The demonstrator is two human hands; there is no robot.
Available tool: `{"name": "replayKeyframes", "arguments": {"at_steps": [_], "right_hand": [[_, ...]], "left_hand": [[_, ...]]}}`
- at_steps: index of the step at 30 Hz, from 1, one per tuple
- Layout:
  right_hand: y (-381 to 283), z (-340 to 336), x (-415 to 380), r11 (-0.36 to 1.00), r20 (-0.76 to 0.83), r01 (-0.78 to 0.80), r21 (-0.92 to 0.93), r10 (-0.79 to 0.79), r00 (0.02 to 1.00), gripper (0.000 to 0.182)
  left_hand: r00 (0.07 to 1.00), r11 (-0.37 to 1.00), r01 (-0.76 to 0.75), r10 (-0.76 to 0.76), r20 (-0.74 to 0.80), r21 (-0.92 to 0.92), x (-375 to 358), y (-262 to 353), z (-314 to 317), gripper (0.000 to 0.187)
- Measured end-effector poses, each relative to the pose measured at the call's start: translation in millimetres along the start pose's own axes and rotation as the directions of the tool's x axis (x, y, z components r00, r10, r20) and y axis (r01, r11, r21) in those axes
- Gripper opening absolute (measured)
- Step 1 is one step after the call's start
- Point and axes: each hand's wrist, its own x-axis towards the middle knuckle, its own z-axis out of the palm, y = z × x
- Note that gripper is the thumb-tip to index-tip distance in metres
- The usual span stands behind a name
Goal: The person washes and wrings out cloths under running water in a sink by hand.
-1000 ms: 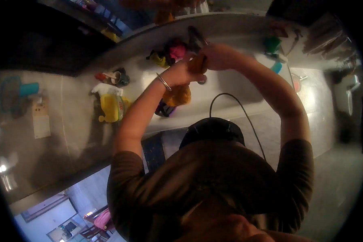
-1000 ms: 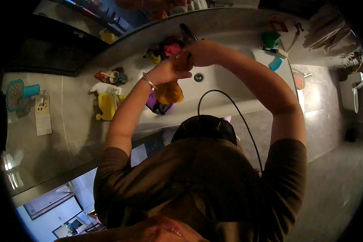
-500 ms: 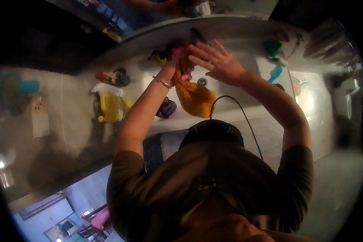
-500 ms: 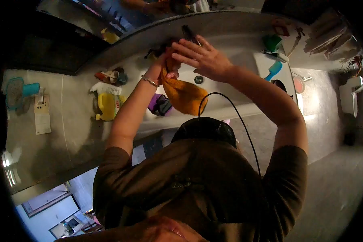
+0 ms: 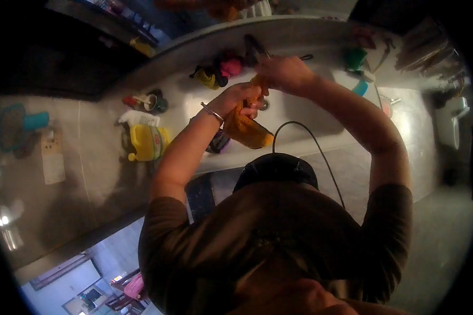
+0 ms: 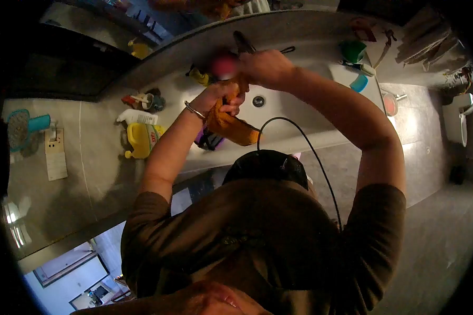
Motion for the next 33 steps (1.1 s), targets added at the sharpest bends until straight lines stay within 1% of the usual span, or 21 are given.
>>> {"name": "replayKeyframes", "arguments": {"at_steps": [1, 2, 4, 5, 7, 8, 10, 14, 16, 19, 20, 22, 23, 24, 25, 26, 27, 28, 29, 31, 33], "right_hand": [[-2, -1, 3, 0.998, 0.098, -0.042, 0.045, 0.037, 0.994, 0.021], [-7, -1, 7, 0.998, 0.097, -0.042, 0.041, 0.038, 0.995, 0.021], [-15, 1, 12, 0.978, 0.272, -0.195, -0.074, 0.208, 0.94, 0.021], [-12, 5, 13, 0.978, 0.272, -0.194, -0.074, 0.207, 0.94, 0.021], [-1, 23, 17, 0.986, 0.378, -0.082, -0.145, 0.131, 0.917, 0.023], [2, 30, 19, 0.986, 0.378, -0.081, -0.145, 0.13, 0.917, 0.023], [9, 47, 21, 0.984, 0.455, -0.163, -0.066, 0.175, 0.873, 0.021], [31, 75, 31, 0.999, 0.481, 0.036, 0.037, -0.05, 0.875, 0.023], [34, 71, 36, 0.802, 0.786, -0.579, 0.148, 0.26, 0.56, 0.022], [40, 70, 35, 0.774, 0.816, -0.584, 0.245, 0.161, 0.556, 0.024], [41, 69, 31, 0.776, 0.815, -0.582, 0.244, 0.161, 0.556, 0.024], [39, 63, 17, 0.713, 0.489, -0.44, 0.546, 0.155, 0.858, 0.046], [36, 59, 12, 0.715, 0.49, -0.438, 0.545, 0.153, 0.858, 0.046], [32, 55, 7, 0.789, 0.205, -0.258, 0.558, 0.17, 0.964, 0.058], [29, 50, 4, 0.854, -0.098, -0.08, 0.513, 0.151, 0.984, 0.071], [25, 41, 1, 0.855, -0.097, -0.075, 0.513, 0.145, 0.985, 0.071], [24, 31, -1, 0.952, -0.168, 0.044, 0.304, 0.008, 0.986, 0.074], [20, 24, -4, 0.985, -0.207, 0.156, 0.071, -0.139, 0.968, 0.077], [11, 22, -6, 0.985, -0.208, 0.157, 0.067, -0.14, 0.968, 0.077], [-6, 20, -3, 0.945, -0.156, 0.233, -0.23, -0.272, 0.95, 0.081], [-14, 23, 6, 0.931, -0.202, 0.279, -0.238, -0.328, 0.923, 0.08]], "left_hand": [[0.998, 0.963, 0.006, 0.012, -0.065, 0.271, 2, 2, -5, 0.024], [0.998, 0.962, 0.003, 0.015, -0.063, 0.273, 3, 1, -8, 0.024], [0.959, 0.683, 0.052, 0.17, -0.228, 0.728, 8, -2, -10, 0.02], [0.958, 0.684, 0.052, 0.171, -0.229, 0.728, 15, -7, -18, 0.02], [0.829, 0.043, -0.069, 0.559, 0.033, 0.997, 27, -21, -38, 0.021], [0.828, 0.044, -0.068, 0.56, 0.032, 0.997, 26, -17, -31, 0.021], [0.881, -0.216, 0.275, 0.447, -0.156, 0.937, 26, -10, -19, 0.023], [0.836, -0.218, 0.441, 0.454, -0.309, 0.871, 36, -12, -17, 0.026], [0.821, -0.266, 0.28, 0.565, -0.086, 0.922, 34, -14, -15, 0.027], [0.822, -0.324, 0.19, 0.568, 0.029, 0.927, 34, -19, -28, 0.026], [0.821, -0.324, 0.191, 0.57, 0.03, 0.927, 34, -22, -36, 0.026], [0.719, -0.056, 0.007, 0.695, 0.034, 0.998, 32, -23, -54, 0.031], [0.716, -0.055, 0.009, 0.697, 0.032, 0.998, 30, -20, -62, 0.031], [0.784, 0.311, 0.008, 0.588, -0.199, 0.95, 27, -16, -71, 0.03], [0.839, 0.634, 0.043, 0.396, -0.372, 0.772, 24, -12, -76, 0.029], [0.888, 0.904, -0.014, 0.209, -0.41, 0.428, 18, -6, -72, 0.029], [0.886, 0.905, -0.017, 0.211, -0.412, 0.426, 13, -6, -75, 0.029], [0.953, 0.972, -0.107, 0.16, -0.259, 0.208, 8, -5, -75, 0.032], [0.986, 0.988, -0.149, 0.146, -0.085, -0.03, 5, -4, -74, 0.035], [0.985, 0.978, -0.16, 0.148, -0.091, -0.136, 2, -7, -50, 0.038], [0.984, 0.957, -0.169, 0.149, -0.098, -0.236, 0, -14, -32, 0.041]]}}
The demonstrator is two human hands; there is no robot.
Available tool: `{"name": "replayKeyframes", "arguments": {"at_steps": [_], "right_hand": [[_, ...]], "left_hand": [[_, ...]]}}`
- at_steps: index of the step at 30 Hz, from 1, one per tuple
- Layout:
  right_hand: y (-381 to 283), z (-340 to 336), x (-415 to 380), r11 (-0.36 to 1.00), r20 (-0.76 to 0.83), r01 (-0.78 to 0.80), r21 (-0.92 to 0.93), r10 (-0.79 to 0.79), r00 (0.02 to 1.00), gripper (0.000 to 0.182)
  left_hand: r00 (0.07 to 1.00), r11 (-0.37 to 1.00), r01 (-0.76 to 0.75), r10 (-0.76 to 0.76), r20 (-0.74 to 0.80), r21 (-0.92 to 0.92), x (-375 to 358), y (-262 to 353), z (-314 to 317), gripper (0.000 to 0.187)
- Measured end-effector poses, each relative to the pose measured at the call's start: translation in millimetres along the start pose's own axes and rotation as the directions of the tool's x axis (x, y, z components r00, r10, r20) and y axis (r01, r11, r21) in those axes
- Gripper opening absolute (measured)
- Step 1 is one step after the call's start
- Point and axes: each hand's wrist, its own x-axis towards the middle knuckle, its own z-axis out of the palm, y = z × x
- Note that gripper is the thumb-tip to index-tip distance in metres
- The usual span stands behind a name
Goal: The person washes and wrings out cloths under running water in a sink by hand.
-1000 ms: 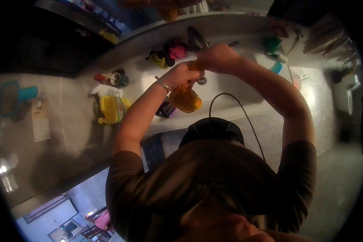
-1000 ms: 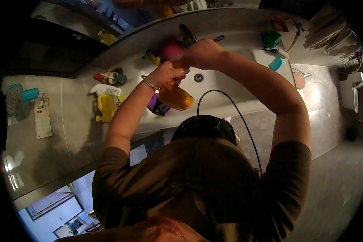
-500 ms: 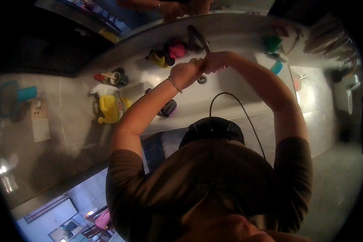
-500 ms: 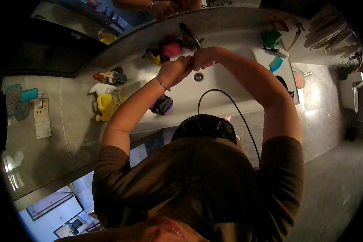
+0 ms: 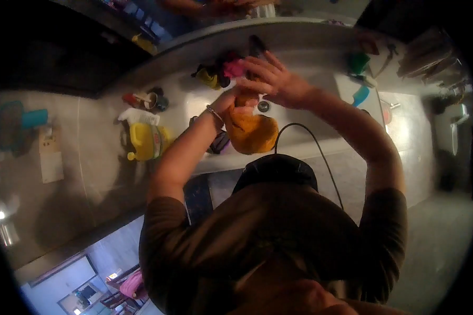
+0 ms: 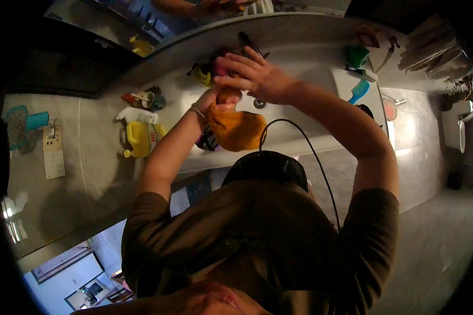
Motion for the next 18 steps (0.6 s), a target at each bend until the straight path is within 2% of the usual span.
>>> {"name": "replayKeyframes", "arguments": {"at_steps": [2, 4, 6, 8, 10, 12, 13, 16, 18], "right_hand": [[-3, 1, 9, 0.999, -0.062, 0.053, 0.006, -0.053, 0.997, 0.079], [-2, -2, 13, 0.999, 0.089, -0.025, 0.04, 0.021, 0.996, 0.061], [-2, 2, 13, 0.997, 0.092, -0.055, 0.051, 0.05, 0.995, 0.055], [1, 2, 15, 0.995, 0.091, -0.083, 0.048, 0.079, 0.993, 0.049], [8, 1, 19, 0.994, 0.248, -0.103, 0.023, 0.095, 0.964, 0.039], [11, -2, 24, 0.99, 0.31, -0.14, 0.026, 0.125, 0.942, 0.033], [11, -3, 25, 0.984, 0.37, -0.175, 0.026, 0.153, 0.916, 0.028], [11, -2, 25, 0.99, 0.357, -0.141, -0.024, 0.141, 0.923, 0.018], [11, -2, 25, 0.984, 0.418, -0.179, -0.016, 0.17, 0.892, 0.017]], "left_hand": [[0.953, 0.962, 0.204, -0.154, 0.26, -0.18, -2, -8, 3, 0.039], [0.968, 0.97, 0.167, -0.127, 0.217, -0.178, -2, -3, 10, 0.042], [0.924, 0.932, 0.275, -0.188, 0.333, -0.236, -1, 0, 16, 0.041], [0.922, 0.938, 0.26, -0.171, 0.348, -0.229, -1, 1, 21, 0.04], [0.92, 0.943, 0.244, -0.151, 0.36, -0.228, -1, 5, 26, 0.04], [0.892, 0.922, 0.287, -0.159, 0.423, -0.26, -9, 3, 33, 0.033], [0.892, 0.922, 0.287, -0.159, 0.423, -0.259, -12, 1, 33, 0.033], [0.923, 0.943, 0.274, -0.203, 0.328, -0.188, -14, 1, 30, 0.027], [0.959, 0.951, 0.246, -0.267, 0.093, 0.189, -5, 8, 23, 0.016]]}}
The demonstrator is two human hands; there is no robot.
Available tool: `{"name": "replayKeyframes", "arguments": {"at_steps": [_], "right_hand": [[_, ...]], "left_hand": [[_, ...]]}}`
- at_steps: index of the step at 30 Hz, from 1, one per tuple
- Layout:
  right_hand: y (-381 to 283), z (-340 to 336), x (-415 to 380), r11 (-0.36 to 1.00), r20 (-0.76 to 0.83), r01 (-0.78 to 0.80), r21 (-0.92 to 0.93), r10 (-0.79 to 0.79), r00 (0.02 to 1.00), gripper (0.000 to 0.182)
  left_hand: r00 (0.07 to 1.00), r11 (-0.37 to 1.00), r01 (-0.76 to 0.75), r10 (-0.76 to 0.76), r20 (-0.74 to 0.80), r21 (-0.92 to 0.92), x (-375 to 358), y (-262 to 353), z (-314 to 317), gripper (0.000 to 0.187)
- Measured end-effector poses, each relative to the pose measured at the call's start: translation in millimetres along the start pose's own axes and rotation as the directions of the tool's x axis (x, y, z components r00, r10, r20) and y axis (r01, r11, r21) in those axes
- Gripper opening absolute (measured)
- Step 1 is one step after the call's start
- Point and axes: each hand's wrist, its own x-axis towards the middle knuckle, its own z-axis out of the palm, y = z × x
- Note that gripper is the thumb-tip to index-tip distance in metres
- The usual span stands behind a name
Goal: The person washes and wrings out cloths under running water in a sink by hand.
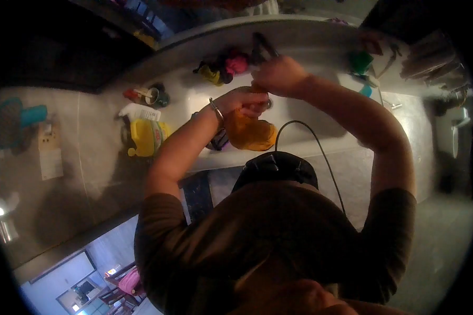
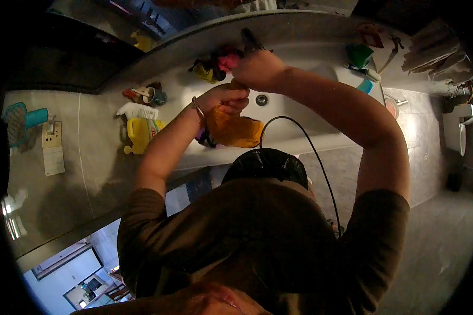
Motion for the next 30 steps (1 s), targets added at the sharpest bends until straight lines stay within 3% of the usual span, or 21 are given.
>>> {"name": "replayKeyframes", "arguments": {"at_steps": [1, 3, 4, 5, 6, 7, 8, 9, 10, 12, 17, 19, 20, 22, 26, 27, 28, 29, 30], "right_hand": [[-1, 0, 0, 0.999, 0.066, -0.035, 0.022, 0.034, 0.997, 0.017], [-4, 1, 1, 0.993, 0.162, -0.105, 0.046, 0.097, 0.982, 0.017], [-5, 2, 2, 0.982, 0.259, -0.179, 0.062, 0.157, 0.953, 0.018], [-5, 6, 3, 0.983, 0.263, -0.175, 0.063, 0.153, 0.953, 0.018], [-6, 12, 3, 0.978, 0.275, -0.194, 0.075, 0.167, 0.947, 0.017], [-6, 19, 3, 0.973, 0.289, -0.212, 0.089, 0.179, 0.94, 0.017], [-5, 26, 5, 0.974, 0.293, -0.209, 0.089, 0.175, 0.94, 0.017], [-4, 33, 7, 0.958, 0.338, -0.261, 0.118, 0.209, 0.918, 0.018], [-3, 39, 9, 0.938, 0.383, -0.314, 0.145, 0.239, 0.892, 0.019], [-1, 52, 8, 0.922, 0.36, -0.337, 0.191, 0.253, 0.898, 0.02], [12, 105, 13, 0.847, 0.329, -0.425, 0.318, 0.322, 0.888, 0.022], [19, 124, 17, 0.97, 0.302, -0.156, 0.185, 0.094, 0.948, 0.02], [22, 128, 16, 0.969, 0.307, -0.157, 0.191, 0.093, 0.947, 0.02], [25, 134, 11, 0.97, 0.14, 0.041, 0.24, -0.076, 0.987, 0.018], [30, 150, 11, 0.952, 0.108, 0.139, 0.271, -0.173, 0.979, 0.02], [29, 147, 9, 0.848, 0.336, -0.152, 0.507, -0.033, 0.941, 0.018], [29, 140, 9, 0.636, 0.569, -0.455, 0.623, 0.031, 0.822, 0.016], [30, 134, 9, 0.635, 0.57, -0.458, 0.622, 0.034, 0.821, 0.016], [31, 127, 10, 0.546, 0.671, -0.582, 0.602, 0.05, 0.74, 0.016]], "left_hand": [[1.0, 1.0, -0.002, 0.002, 0.0, 0.001, 2, 2, 0, 0.016], [0.95, 0.898, 0.104, 0.037, -0.309, 0.428, 10, 6, 4, 0.012], [0.95, 0.9, 0.102, 0.039, -0.311, 0.424, 14, 7, 3, 0.012], [0.929, 0.7, 0.152, 0.14, -0.343, 0.698, 18, 6, 0, 0.014], [0.908, 0.417, 0.216, 0.246, -0.339, 0.883, 21, 5, -4, 0.016], [0.908, 0.424, 0.216, 0.245, -0.341, 0.88, 29, 3, -15, 0.016], [0.913, -0.002, 0.224, 0.351, -0.209, 0.975, 37, 1, -27, 0.018], [0.92, -0.427, 0.224, 0.389, -0.045, 0.876, 44, -3, -38, 0.021], [0.92, -0.424, 0.224, 0.39, -0.046, 0.877, 45, -1, -35, 0.021], [0.863, -0.245, 0.397, 0.427, -0.269, 0.884, 45, 3, -28, 0.025], [0.875, -0.36, 0.331, 0.464, -0.141, 0.872, 63, 6, -51, 0.025], [0.885, -0.417, 0.321, 0.453, -0.112, 0.85, 67, 7, -53, 0.022], [0.89, -0.444, 0.315, 0.445, -0.099, 0.839, 68, 9, -55, 0.021], [0.894, -0.468, 0.294, 0.443, -0.067, 0.834, 71, 9, -61, 0.021], [0.911, -0.558, 0.22, 0.411, 0.036, 0.8, 74, 10, -67, 0.021], [0.912, -0.558, 0.217, 0.409, 0.038, 0.801, 74, 10, -68, 0.021], [0.919, -0.577, 0.198, 0.39, 0.054, 0.792, 74, 10, -70, 0.023], [0.926, -0.595, 0.178, 0.37, 0.071, 0.784, 74, 10, -71, 0.025], [0.927, -0.596, 0.174, 0.367, 0.073, 0.784, 73, 8, -72, 0.025]]}}
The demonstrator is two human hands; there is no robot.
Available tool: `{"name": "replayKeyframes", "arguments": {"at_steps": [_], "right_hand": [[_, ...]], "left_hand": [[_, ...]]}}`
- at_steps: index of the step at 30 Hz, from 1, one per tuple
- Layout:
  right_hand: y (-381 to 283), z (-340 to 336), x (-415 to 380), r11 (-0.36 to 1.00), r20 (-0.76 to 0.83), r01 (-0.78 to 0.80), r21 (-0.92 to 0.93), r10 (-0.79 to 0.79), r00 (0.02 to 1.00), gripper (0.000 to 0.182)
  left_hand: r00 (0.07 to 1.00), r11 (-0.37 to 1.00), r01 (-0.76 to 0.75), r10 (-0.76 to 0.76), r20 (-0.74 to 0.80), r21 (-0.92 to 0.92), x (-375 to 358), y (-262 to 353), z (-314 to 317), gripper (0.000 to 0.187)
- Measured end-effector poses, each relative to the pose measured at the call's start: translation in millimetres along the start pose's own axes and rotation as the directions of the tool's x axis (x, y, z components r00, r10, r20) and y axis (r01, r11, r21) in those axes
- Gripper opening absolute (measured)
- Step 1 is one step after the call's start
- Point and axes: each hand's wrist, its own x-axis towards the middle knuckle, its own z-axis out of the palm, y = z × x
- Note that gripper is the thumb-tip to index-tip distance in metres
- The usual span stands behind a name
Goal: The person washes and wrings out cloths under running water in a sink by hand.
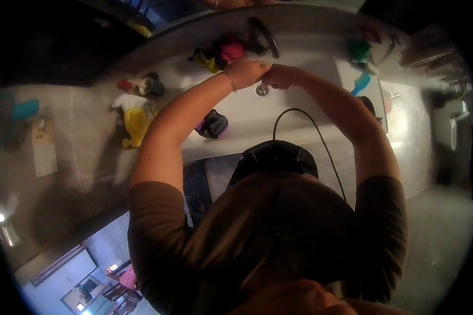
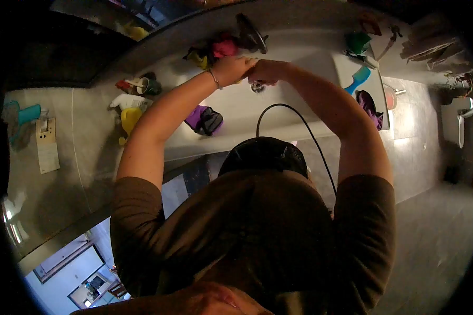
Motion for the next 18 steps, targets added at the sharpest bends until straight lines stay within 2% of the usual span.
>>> {"name": "replayKeyframes", "arguments": {"at_steps": [1, 2, 3, 4, 5, 6, 7, 8, 9, 10, 11, 12, 13, 14, 16, 17, 18], "right_hand": [[-2, -3, -3, 0.988, 0.07, -0.115, 0.099, 0.108, 0.992, 0.017], [-4, -7, -11, 0.988, 0.068, -0.115, 0.102, 0.108, 0.992, 0.017], [-5, -9, -21, 0.975, 0.086, -0.03, 0.219, 0.012, 0.996, 0.022], [-3, -8, -27, 0.941, 0.091, 0.052, 0.335, -0.087, 0.992, 0.027], [-3, -10, -28, 0.941, 0.09, 0.053, 0.334, -0.087, 0.992, 0.027], [-4, -13, -28, 0.955, 0.033, 0.108, 0.278, -0.122, 0.992, 0.039], [-2, -14, -27, 0.963, -0.023, 0.162, 0.215, -0.161, 0.987, 0.052], [2, -11, -28, 0.963, -0.022, 0.164, 0.212, -0.163, 0.986, 0.052], [7, -1, -31, 0.957, -0.365, 0.272, 0.1, -0.22, 0.905, 0.059], [8, 8, -36, 0.941, -0.653, 0.335, -0.045, -0.282, 0.703, 0.069], [-3, 8, -52, 0.94, -0.652, 0.338, -0.049, -0.287, 0.702, 0.069], [-22, 4, -79, 0.869, -0.632, 0.306, -0.388, -0.493, 0.599, 0.077], [-34, 2, -93, 0.7, -0.535, 0.222, -0.679, -0.679, 0.503, 0.086], [-38, 5, -93, 0.698, -0.534, 0.223, -0.68, -0.68, 0.503, 0.086], [-43, 11, -91, 0.469, -0.334, 0.178, -0.865, -0.803, 0.493, 0.089], [-47, 10, -92, 0.451, -0.308, 0.2, -0.87, -0.813, 0.495, 0.068], [-49, 9, -91, 0.448, -0.309, 0.195, -0.873, -0.815, 0.491, 0.068]], "left_hand": [[0.997, 0.999, -0.048, 0.046, -0.06, -0.023, -5, 3, 0, 0.028], [0.988, 0.994, -0.096, 0.09, -0.121, -0.042, -8, 3, 2, 0.032], [0.989, 0.994, -0.097, 0.091, -0.119, -0.043, -8, 3, 4, 0.032], [1.0, 0.996, 0.006, -0.003, 0.03, -0.092, -10, 2, 10, 0.036], [0.98, 0.986, 0.116, -0.093, 0.178, -0.121, -11, 0, 15, 0.04], [0.98, 0.986, 0.117, -0.094, 0.178, -0.122, -12, -1, 20, 0.04], [0.991, 0.928, 0.137, -0.125, 0.055, -0.348, -17, 2, 22, 0.039], [0.982, 0.821, 0.119, -0.182, -0.058, -0.558, -20, 3, 22, 0.039], [0.958, 0.72, 0.184, -0.283, -0.041, -0.669, -23, 4, 22, 0.039], [0.957, 0.721, 0.185, -0.286, -0.044, -0.668, -27, 2, 14, 0.039], [0.906, 0.28, 0.343, -0.352, 0.237, -0.896, -32, -3, 6, 0.034], [0.822, -0.229, 0.454, -0.266, 0.504, -0.861, -39, -8, 0, 0.031], [0.884, -0.507, 0.357, -0.088, 0.459, -0.784, -41, -32, 37, 0.025], [0.885, -0.508, 0.355, -0.089, 0.457, -0.785, -43, -29, 32, 0.025], [0.875, -0.737, 0.229, -0.131, 0.466, -0.636, -53, -14, 22, 0.019], [0.907, -0.985, 0.137, 0.081, 0.414, -0.107, -57, -4, 8, 0.018], [0.894, -0.875, 0.101, 0.288, 0.342, 0.473, -61, 7, -5, 0.018]]}}
